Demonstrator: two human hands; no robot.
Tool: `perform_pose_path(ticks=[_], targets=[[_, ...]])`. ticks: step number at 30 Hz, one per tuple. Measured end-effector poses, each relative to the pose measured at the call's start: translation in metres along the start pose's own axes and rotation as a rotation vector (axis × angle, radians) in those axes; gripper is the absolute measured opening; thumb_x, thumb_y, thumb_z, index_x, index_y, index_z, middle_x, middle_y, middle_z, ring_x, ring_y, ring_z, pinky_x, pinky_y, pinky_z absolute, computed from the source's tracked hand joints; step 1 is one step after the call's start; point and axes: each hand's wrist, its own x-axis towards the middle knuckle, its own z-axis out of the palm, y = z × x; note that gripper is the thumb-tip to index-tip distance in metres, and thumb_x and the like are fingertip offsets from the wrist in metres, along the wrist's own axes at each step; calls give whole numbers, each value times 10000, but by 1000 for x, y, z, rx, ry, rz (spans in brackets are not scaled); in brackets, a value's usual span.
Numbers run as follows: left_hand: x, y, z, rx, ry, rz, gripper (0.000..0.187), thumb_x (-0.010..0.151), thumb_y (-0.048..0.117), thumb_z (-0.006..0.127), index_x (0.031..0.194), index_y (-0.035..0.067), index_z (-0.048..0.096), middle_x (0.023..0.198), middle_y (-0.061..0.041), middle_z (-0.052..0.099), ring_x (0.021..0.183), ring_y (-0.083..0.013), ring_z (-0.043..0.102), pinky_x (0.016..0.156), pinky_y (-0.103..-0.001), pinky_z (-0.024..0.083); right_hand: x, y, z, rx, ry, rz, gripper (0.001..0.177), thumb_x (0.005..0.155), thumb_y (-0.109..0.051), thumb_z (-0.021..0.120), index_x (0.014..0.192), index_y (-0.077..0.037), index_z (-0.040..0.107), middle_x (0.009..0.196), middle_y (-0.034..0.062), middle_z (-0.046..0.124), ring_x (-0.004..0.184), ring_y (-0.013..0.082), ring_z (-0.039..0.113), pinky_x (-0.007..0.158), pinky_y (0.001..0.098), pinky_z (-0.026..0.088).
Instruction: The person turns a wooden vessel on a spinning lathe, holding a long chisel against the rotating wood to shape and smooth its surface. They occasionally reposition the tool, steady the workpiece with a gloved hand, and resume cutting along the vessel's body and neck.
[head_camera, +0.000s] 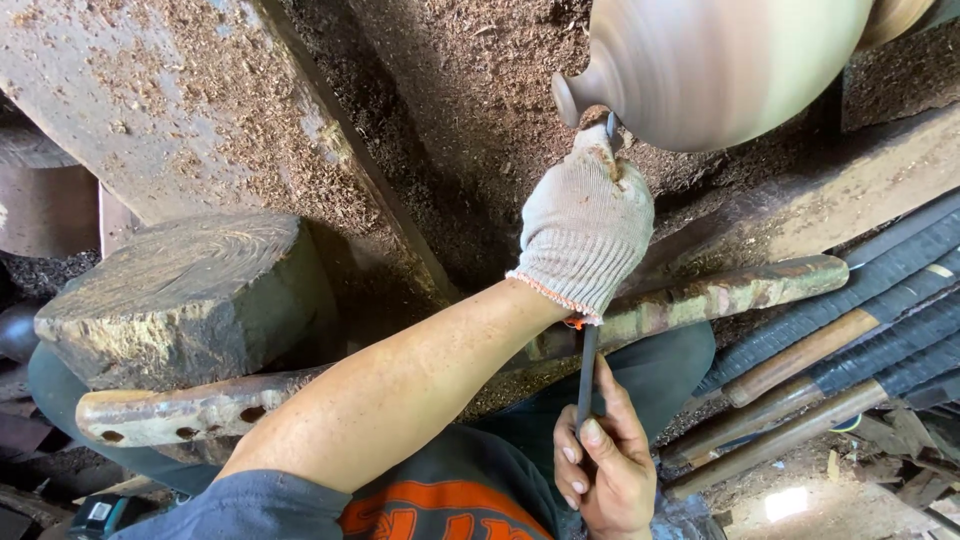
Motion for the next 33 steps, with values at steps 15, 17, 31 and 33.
perform_pose_path(ticks=[15,17,31,33], targets=[[6,-17,8,-245,-123,63,218,934,186,537,1066,27,609,778,-164,700,755,-335,721,698,-436,551,-9,3,39,-246,251,-64,642,951,-96,562,1569,-208,427,705,94,521,427,110,434,320,253,369],[6,-19,10,-333,-132,110,203,921,167,540,1041,26,624,762,-149,704,733,-305,726,699,-409,558,-11,1,43,-301,319,-54,650,940,-89,569,1564,-210,436,702,90,525,430,111,435,330,255,370],[7,-25,40,-607,-248,-41,137,948,161,589,960,52,671,725,-48,657,669,-135,629,630,-300,521,-17,-4,34,-548,431,-106,661,929,-51,572,1556,-202,426,649,57,553,408,94,443,330,254,364],[9,-27,45,-705,-272,-43,132,946,145,588,962,42,669,740,-36,642,679,-127,609,617,-286,521,-17,-7,34,-587,444,-107,663,926,-47,573,1553,-204,424,639,50,552,402,91,442,329,253,362]])
